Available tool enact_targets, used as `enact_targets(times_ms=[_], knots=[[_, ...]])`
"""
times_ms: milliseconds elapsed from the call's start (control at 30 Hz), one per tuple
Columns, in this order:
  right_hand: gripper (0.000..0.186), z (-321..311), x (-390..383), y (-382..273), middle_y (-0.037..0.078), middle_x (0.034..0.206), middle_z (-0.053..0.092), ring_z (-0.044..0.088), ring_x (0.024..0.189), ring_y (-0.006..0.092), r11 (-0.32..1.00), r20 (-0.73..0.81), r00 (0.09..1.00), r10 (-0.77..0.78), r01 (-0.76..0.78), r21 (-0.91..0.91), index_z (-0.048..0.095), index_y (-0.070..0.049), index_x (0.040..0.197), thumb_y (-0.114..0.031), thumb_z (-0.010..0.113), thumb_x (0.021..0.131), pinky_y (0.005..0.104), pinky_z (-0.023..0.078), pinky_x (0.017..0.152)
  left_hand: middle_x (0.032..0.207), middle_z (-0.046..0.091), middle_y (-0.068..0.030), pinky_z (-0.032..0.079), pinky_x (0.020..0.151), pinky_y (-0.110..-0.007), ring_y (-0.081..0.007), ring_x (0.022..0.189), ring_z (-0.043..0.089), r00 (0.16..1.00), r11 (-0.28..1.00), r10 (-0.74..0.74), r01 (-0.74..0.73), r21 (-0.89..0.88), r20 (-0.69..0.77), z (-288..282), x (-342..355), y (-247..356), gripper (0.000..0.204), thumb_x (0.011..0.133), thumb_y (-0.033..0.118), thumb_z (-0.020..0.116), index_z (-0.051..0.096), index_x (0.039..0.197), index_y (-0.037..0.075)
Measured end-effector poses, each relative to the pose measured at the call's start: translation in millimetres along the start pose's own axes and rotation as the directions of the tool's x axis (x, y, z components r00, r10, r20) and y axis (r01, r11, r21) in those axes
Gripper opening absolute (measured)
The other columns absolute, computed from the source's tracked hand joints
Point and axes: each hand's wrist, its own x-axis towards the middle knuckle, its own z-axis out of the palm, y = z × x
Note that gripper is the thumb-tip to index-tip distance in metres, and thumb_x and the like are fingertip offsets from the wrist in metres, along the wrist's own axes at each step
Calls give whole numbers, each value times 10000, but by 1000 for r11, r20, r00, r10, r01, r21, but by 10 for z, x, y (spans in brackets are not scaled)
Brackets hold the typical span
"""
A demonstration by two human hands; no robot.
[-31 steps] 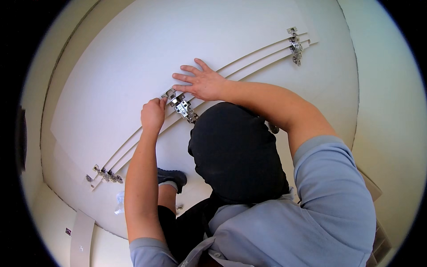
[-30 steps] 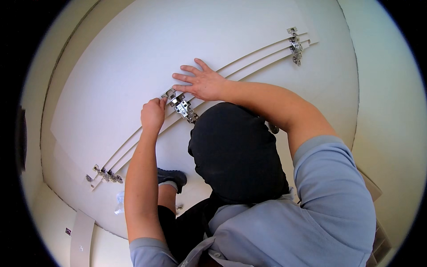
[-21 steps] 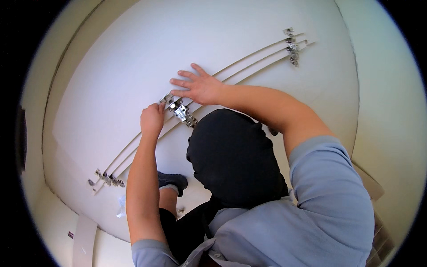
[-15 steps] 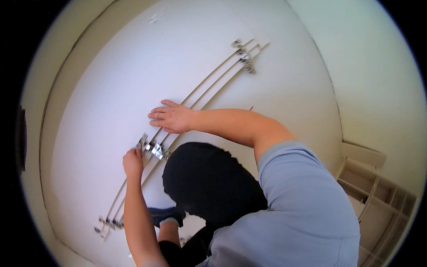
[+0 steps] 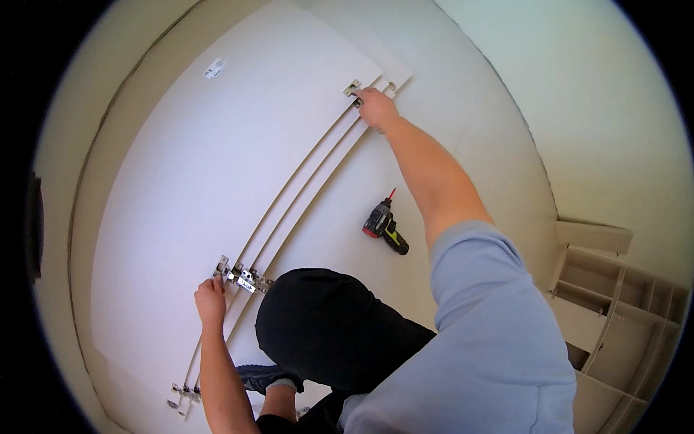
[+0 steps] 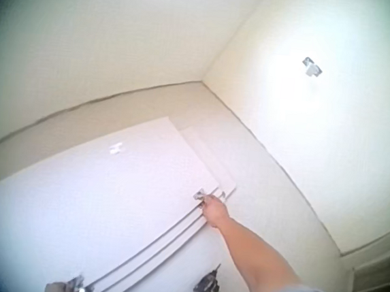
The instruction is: The person attaches metal hinges to a white cabinet door using an electric drill and screws.
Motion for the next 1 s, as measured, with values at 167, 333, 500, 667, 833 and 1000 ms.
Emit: enact_targets(times_ms=[167,333,500,667,833,1000], knots=[[560,78,-11,-10,144,1517,540,584,1322,303,999,3,1000,-28,28,-31,610,-181,1437,-51,557,895,406,502,1081,802,721,-218,530,758,-517,-416,787,698,1000,999,-6,6,-37,1,-84,-56,101,445,1041,346,559,724,835,-13],[564,56,-44,-121,145,1500,554,588,1312,309,998,-3,1000,22,-22,-64,636,-157,1407,-12,552,869,395,501,1083,787,718,-217,532,745,-509,-411,766,700,1000,999,-11,11,-32,2,-29,-19,40,445,1040,343,562,722,822,-11],[569,60,-62,-123,147,1483,567,587,1311,313,998,-1,1000,2,-2,-58,643,-147,1396,-2,559,852,389,496,1090,779,716,-219,533,743,-506,-410,761,700,1000,999,-10,10,-38,15,-16,-14,4,449,1039,339,561,718,811,-13],[577,76,-42,-39,154,1489,561,582,1315,313,1000,11,1000,-3,4,-30,639,-154,1400,2,550,851,390,494,1092,777,714,-220,532,743,-509,-409,761,701,999,998,34,-34,-61,-2,23,-4,-22,456,1039,344,562,714,803,-15],[575,-143,-49,-74,194,1375,626,628,1222,366,992,102,995,18,-31,121,622,-146,1410,-2,553,858,436,516,1034,771,708,-223,527,737,-514,-417,753,692,999,999,7,-8,-41,-35,-14,-35,-29,454,1039,345,564,709,803,-15],[502,-43,-539,268,202,1275,670,657,1113,408,980,-280,954,111,-59,189,632,-114,1367,-29,558,878,467,532,977,784,711,-224,527,747,-516,-422,771,689,999,997,36,-37,-64,-27,51,-59,88,436,1028,347,575,716,832,-16]])
